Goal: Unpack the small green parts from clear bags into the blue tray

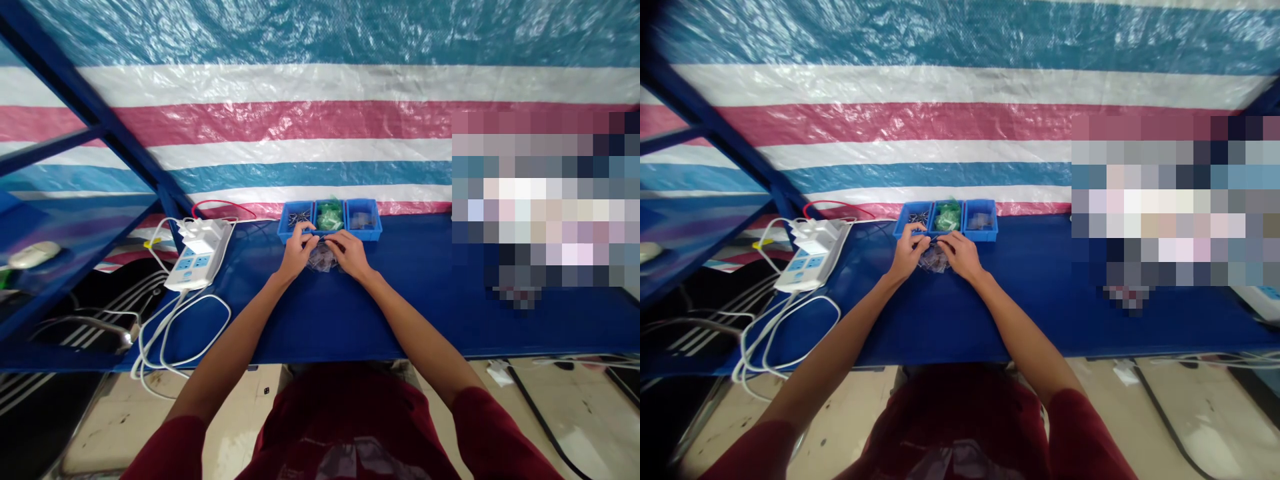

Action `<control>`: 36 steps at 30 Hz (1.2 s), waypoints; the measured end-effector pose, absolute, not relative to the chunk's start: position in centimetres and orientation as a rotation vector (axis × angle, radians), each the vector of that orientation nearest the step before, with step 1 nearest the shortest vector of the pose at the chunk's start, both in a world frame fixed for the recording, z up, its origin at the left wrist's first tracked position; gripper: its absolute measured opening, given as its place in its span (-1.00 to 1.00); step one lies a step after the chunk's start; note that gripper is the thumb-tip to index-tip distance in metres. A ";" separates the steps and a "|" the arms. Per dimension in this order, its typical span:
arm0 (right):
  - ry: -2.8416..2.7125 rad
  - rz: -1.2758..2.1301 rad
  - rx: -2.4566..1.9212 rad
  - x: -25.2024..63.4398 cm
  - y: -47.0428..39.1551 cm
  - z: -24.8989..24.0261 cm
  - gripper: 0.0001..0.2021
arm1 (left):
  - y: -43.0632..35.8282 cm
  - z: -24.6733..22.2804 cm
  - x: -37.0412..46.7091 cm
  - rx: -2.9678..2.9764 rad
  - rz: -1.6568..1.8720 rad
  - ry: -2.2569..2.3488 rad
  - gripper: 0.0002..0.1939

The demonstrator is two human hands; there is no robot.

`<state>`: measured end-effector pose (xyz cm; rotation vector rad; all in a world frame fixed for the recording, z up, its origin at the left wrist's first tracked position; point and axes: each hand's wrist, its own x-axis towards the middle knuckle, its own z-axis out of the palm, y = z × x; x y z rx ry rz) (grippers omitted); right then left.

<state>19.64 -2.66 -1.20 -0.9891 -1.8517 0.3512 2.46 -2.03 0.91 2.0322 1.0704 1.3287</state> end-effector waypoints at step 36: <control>-2.146 0.297 -1.373 19.5 -3.0 -0.5 -0.76 | -0.3 0.4 0.6 2.655 1.234 1.546 -0.75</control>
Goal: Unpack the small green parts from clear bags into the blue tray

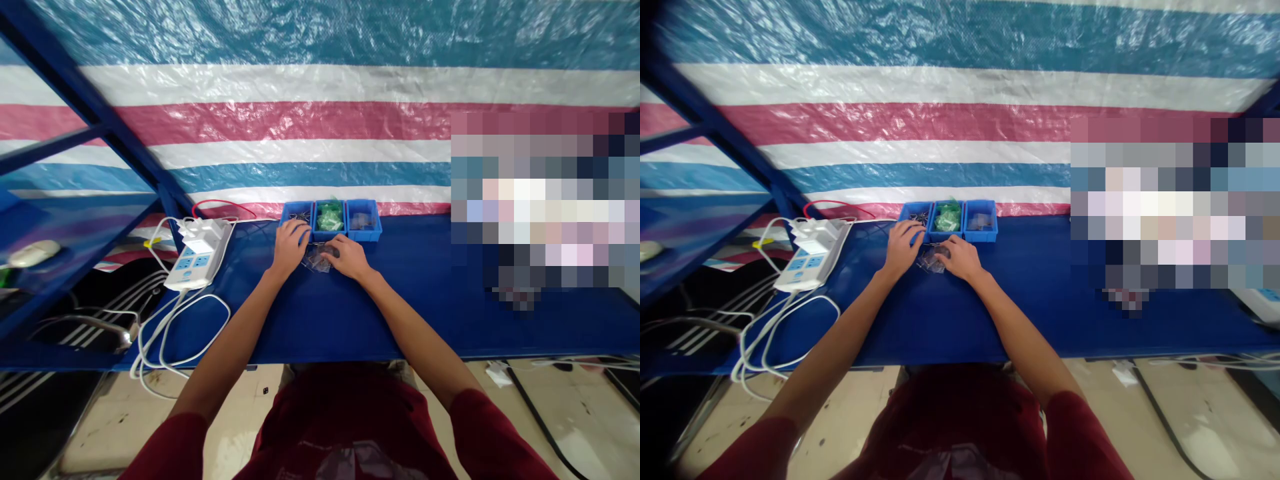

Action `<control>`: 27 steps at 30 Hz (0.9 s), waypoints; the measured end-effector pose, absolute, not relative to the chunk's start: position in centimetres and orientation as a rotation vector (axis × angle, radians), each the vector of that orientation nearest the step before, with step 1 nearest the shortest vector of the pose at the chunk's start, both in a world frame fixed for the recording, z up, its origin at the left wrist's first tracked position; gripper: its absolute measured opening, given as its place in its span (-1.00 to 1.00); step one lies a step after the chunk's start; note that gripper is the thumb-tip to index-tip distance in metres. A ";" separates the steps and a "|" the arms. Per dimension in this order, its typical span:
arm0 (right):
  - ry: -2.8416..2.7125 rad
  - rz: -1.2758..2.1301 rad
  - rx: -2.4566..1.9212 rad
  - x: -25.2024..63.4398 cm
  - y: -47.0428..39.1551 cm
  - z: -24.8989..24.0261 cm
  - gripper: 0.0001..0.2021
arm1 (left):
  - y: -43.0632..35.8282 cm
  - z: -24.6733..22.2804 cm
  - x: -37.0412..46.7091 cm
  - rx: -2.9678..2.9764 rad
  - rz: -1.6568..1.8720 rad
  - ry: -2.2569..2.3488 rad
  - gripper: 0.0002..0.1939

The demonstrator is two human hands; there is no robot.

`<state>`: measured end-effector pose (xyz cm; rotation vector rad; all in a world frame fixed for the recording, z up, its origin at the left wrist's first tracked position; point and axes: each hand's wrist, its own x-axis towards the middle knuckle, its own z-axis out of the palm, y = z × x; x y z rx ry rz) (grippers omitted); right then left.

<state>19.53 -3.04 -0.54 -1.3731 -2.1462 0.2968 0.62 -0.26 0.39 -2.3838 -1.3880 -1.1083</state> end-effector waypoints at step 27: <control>-2.159 0.196 -1.586 19.7 -2.7 -0.8 -0.82 | 0.2 -1.0 0.4 -3.011 -0.702 -1.279 -0.54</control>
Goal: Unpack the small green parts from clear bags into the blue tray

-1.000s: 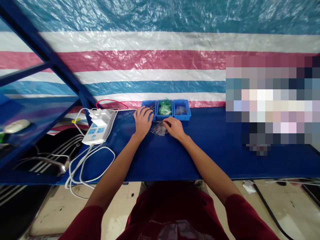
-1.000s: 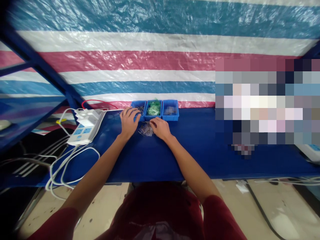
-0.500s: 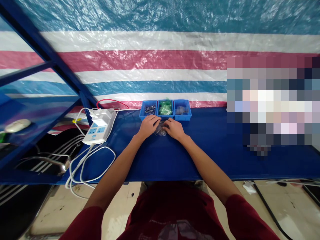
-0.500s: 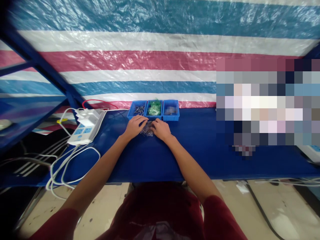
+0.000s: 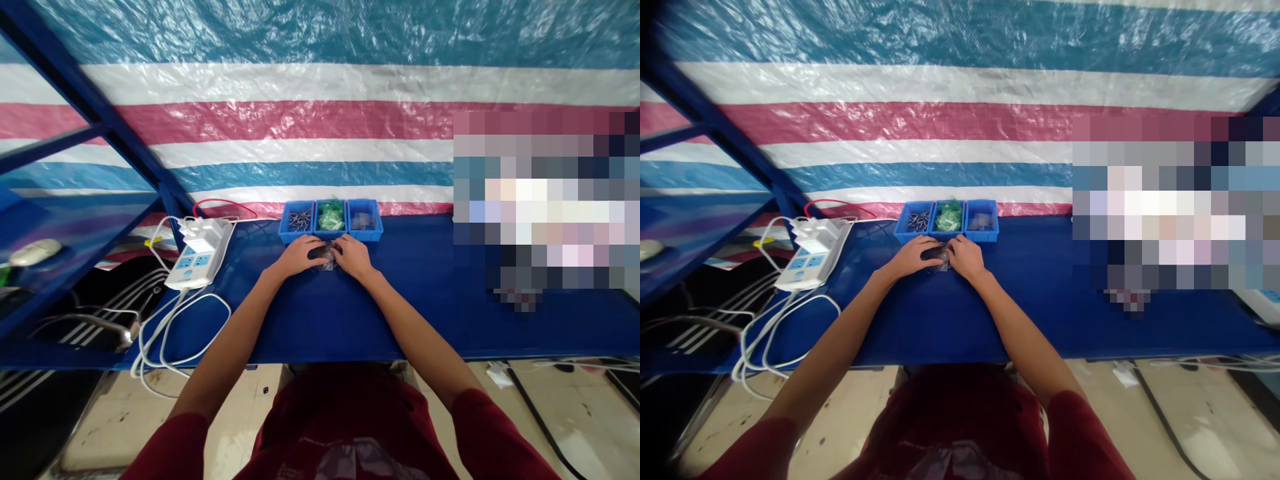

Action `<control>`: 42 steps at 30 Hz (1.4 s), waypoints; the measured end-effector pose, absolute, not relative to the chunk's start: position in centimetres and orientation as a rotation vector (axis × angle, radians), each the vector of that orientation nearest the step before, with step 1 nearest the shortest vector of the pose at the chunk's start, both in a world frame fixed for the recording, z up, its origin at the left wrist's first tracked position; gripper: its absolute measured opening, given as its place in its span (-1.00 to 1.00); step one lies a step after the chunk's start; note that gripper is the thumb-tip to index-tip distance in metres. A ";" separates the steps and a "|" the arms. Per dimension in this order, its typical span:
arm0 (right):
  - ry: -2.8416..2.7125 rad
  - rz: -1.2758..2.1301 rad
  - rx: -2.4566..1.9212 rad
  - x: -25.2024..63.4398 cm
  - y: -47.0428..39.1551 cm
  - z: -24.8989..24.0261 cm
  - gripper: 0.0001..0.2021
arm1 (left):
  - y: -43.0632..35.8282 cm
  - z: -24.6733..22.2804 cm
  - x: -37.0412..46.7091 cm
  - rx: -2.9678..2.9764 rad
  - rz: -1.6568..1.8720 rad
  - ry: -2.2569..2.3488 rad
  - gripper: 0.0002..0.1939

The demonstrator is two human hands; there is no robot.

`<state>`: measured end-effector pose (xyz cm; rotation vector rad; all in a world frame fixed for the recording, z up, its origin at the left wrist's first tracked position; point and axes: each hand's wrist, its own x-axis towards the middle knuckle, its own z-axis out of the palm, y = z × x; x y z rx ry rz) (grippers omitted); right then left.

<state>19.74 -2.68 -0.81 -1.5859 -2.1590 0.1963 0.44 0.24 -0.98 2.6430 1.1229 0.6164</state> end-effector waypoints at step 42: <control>-1.977 0.362 -1.211 19.7 -2.7 -0.9 -0.76 | -0.9 -0.5 2.4 1.955 1.438 1.144 -0.75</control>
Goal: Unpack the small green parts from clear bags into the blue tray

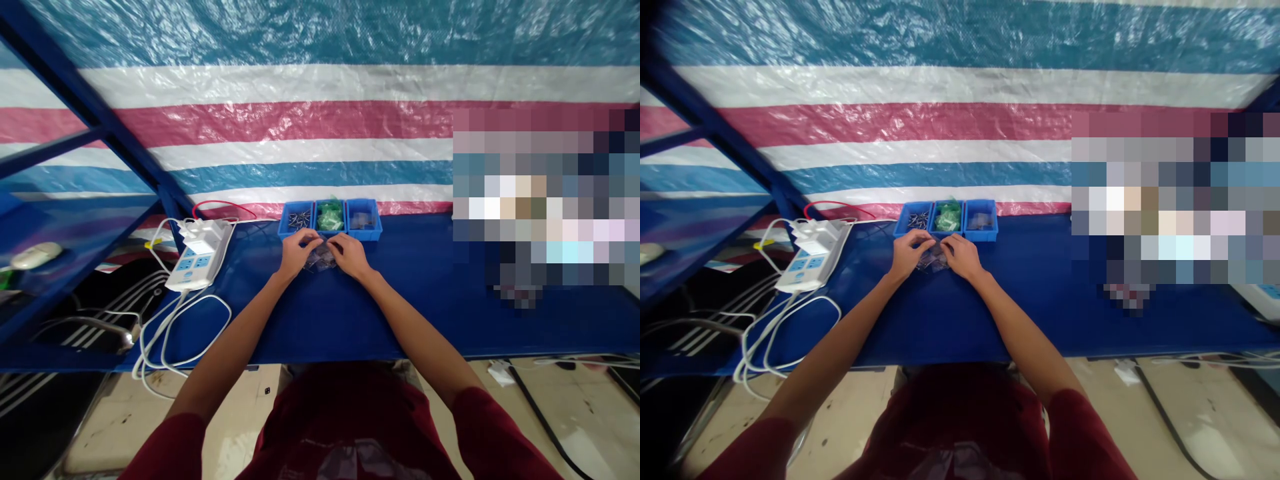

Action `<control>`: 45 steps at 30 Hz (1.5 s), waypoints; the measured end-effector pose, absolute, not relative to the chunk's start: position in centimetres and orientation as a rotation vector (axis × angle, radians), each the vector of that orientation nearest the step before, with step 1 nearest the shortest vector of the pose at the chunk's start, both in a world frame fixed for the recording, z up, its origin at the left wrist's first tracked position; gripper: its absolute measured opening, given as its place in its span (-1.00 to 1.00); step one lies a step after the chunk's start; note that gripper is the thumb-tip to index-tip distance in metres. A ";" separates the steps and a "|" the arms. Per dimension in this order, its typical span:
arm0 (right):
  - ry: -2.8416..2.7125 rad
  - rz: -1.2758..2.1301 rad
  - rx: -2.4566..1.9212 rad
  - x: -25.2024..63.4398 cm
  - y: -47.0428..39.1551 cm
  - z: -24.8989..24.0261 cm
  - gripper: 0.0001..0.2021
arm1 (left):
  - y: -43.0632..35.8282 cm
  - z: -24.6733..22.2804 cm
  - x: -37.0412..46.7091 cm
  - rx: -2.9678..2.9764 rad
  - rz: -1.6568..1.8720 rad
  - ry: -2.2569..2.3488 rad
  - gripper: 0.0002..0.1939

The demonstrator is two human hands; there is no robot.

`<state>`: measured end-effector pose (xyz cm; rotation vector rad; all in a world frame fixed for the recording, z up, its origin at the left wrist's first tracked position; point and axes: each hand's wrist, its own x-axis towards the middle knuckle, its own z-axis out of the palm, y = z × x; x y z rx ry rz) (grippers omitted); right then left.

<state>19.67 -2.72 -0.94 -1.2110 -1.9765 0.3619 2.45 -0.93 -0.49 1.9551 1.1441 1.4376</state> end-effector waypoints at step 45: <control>-1.452 0.824 -1.004 19.5 -2.2 -1.3 -0.80 | -1.2 0.3 1.8 2.164 1.300 1.039 -0.76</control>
